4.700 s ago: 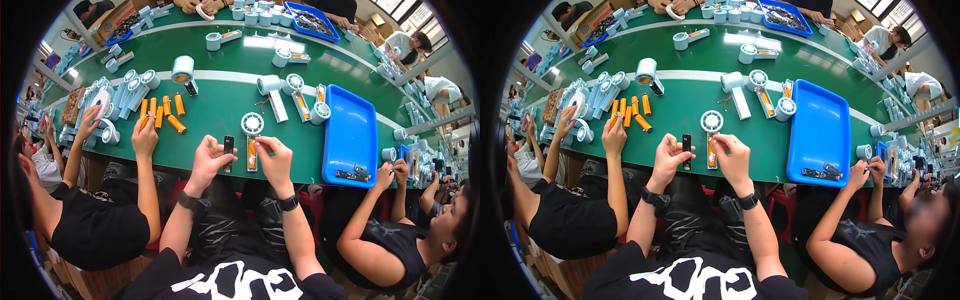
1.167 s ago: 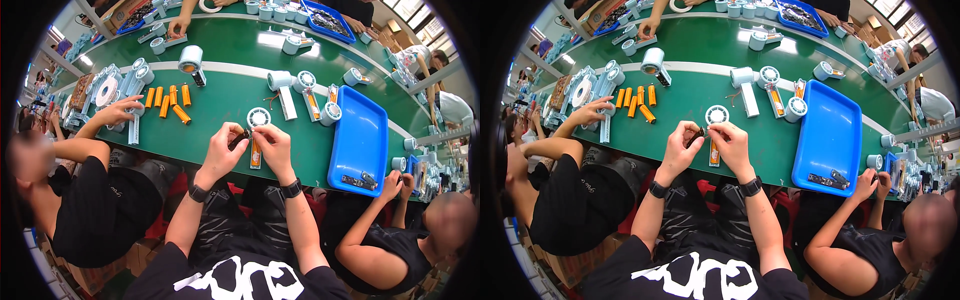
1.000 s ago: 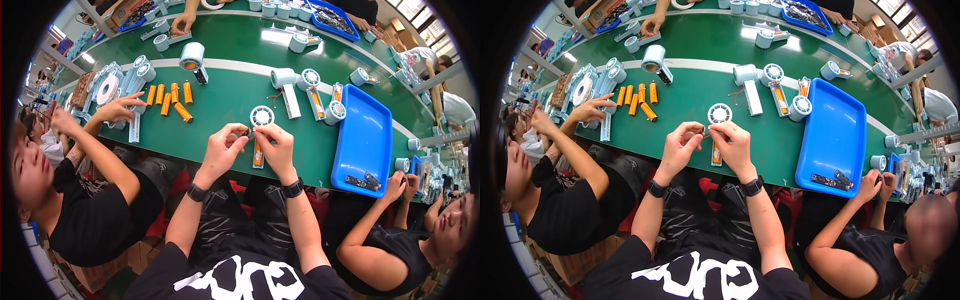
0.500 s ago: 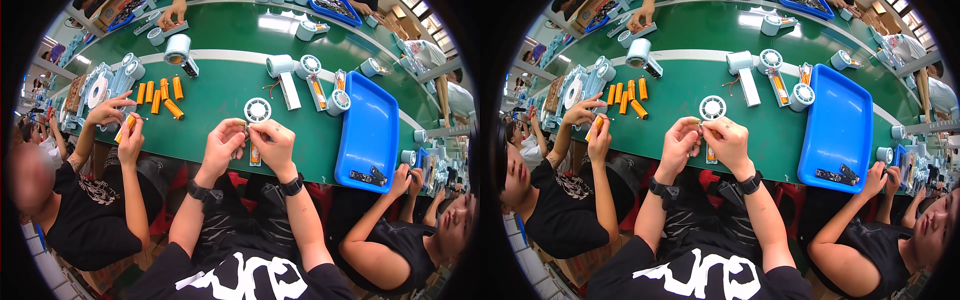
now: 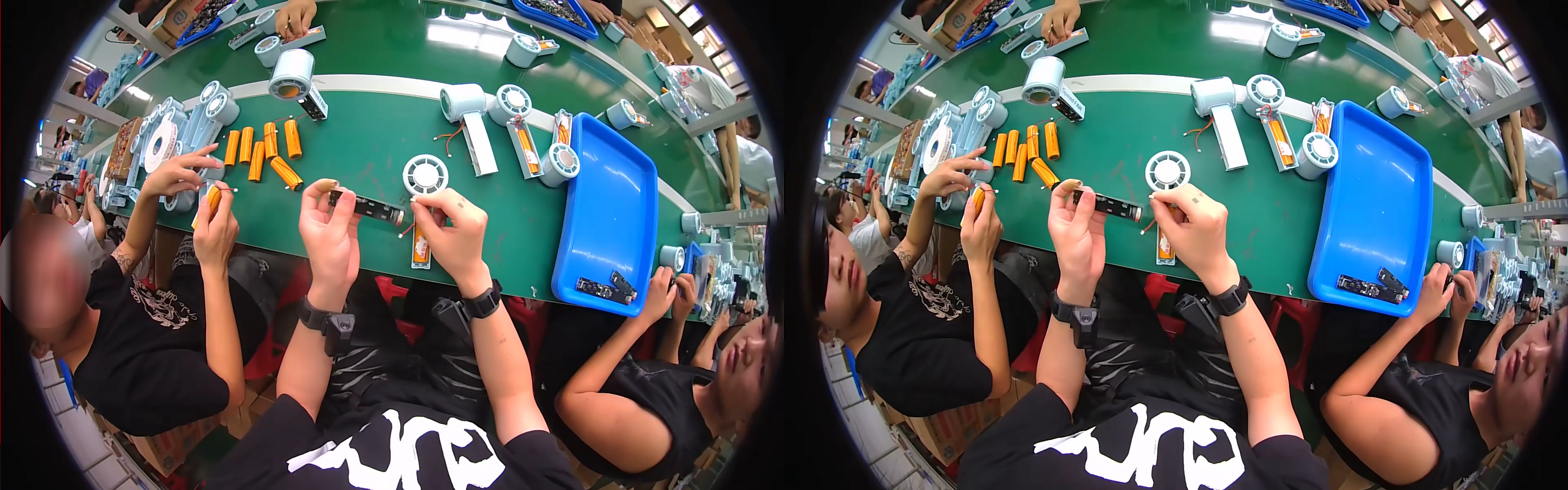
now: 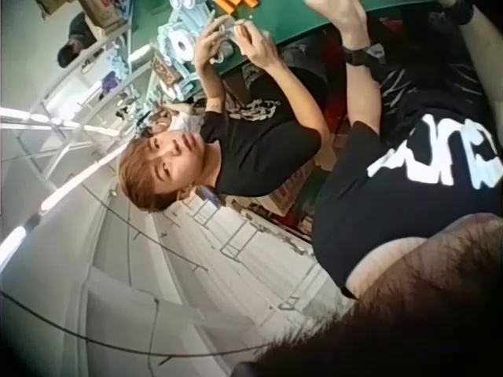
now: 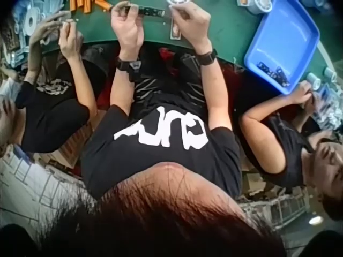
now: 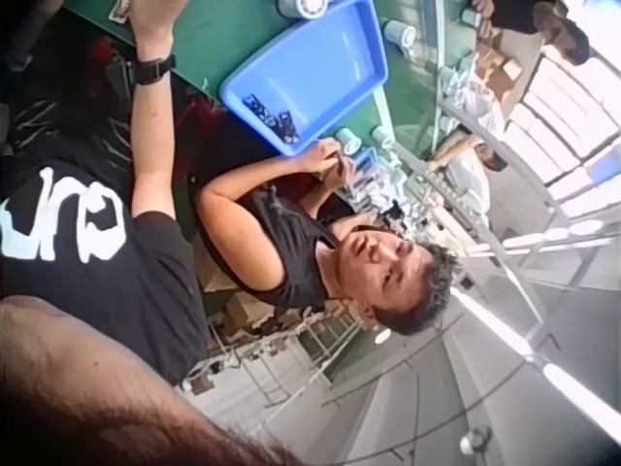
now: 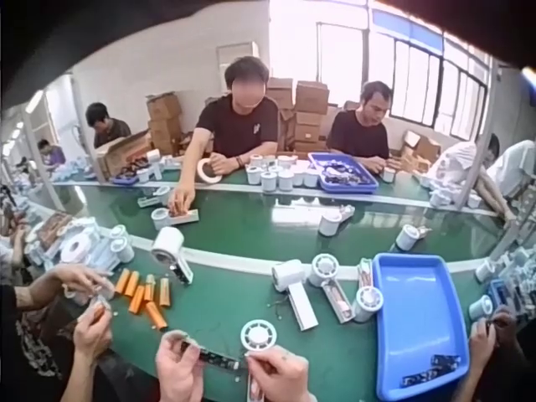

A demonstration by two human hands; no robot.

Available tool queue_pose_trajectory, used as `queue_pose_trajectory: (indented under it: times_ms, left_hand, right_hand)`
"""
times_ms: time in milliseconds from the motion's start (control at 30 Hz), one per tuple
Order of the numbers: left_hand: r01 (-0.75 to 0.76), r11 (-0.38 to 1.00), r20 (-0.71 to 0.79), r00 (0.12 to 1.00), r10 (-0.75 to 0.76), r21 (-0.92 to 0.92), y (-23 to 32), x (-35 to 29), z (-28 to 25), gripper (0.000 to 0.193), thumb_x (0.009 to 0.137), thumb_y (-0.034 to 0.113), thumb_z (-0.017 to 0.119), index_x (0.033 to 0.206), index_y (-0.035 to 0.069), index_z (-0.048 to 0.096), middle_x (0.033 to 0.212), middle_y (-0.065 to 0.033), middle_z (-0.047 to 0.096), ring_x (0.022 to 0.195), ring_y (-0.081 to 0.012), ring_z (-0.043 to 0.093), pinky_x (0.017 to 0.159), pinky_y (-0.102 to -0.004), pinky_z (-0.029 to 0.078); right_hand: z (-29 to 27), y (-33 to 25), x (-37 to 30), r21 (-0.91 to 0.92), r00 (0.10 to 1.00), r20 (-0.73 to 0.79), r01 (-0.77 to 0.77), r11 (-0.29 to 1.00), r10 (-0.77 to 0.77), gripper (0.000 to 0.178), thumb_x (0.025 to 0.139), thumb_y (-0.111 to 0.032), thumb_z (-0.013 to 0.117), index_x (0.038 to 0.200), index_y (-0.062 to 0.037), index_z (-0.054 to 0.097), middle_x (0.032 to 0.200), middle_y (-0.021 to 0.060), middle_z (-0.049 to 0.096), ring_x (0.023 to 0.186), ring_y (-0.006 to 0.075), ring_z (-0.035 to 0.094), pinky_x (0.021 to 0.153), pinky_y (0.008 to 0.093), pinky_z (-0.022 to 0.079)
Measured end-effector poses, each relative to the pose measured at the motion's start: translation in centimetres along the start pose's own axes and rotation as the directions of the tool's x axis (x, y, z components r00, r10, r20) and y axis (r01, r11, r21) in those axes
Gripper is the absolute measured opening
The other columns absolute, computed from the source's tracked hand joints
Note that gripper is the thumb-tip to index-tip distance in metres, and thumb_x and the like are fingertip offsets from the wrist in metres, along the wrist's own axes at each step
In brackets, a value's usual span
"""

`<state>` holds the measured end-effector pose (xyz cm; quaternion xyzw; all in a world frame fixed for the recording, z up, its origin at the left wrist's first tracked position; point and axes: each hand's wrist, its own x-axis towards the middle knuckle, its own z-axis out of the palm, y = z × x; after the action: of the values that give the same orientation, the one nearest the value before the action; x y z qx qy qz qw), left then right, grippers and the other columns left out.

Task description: The person connects a circuit board to a fan assembly by hand, fits the board into the handle, and places the assembled fan onto a blue tray before repeating the process.

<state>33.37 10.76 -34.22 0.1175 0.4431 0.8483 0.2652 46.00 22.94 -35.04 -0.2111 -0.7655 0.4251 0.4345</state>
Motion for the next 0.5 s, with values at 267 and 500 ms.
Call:
queue_pose_trajectory:
  times_ms: [267,500]
  left_hand:
    - [0.023,0.994,0.109,0.993,-0.035,0.109,0.1,0.4,0.2,0.036,0.090,-0.008,0.068,0.119,0.006,0.054,0.105,-0.0017,0.058,0.097,-0.0128,0.063,0.086,-0.0323,0.058]
    - [-0.043,0.861,0.490,0.836,-0.247,0.507,-1.4,0.3,-0.1,0.052,0.077,-0.001,0.071,0.126,0.006,0.056,0.108,-0.0056,0.063,0.094,-0.0144,0.061,0.079,-0.0305,0.054]
  right_hand:
    - [1.1,-0.6,1.6,0.013,0.997,0.044,0.063,0.998,-0.064,0.010,0.082,0.001,0.077,0.090,-0.0021,0.072,0.077,0.0059,0.068,0.060,0.0120,0.060,0.056,0.0254,0.047]
    - [-0.2,1.0,-0.8,-0.173,0.995,0.067,0.082,0.982,-0.072,0.006,0.086,-0.003,0.074,0.091,-0.0015,0.072,0.079,0.0105,0.070,0.068,0.0217,0.067,0.062,0.0321,0.052]
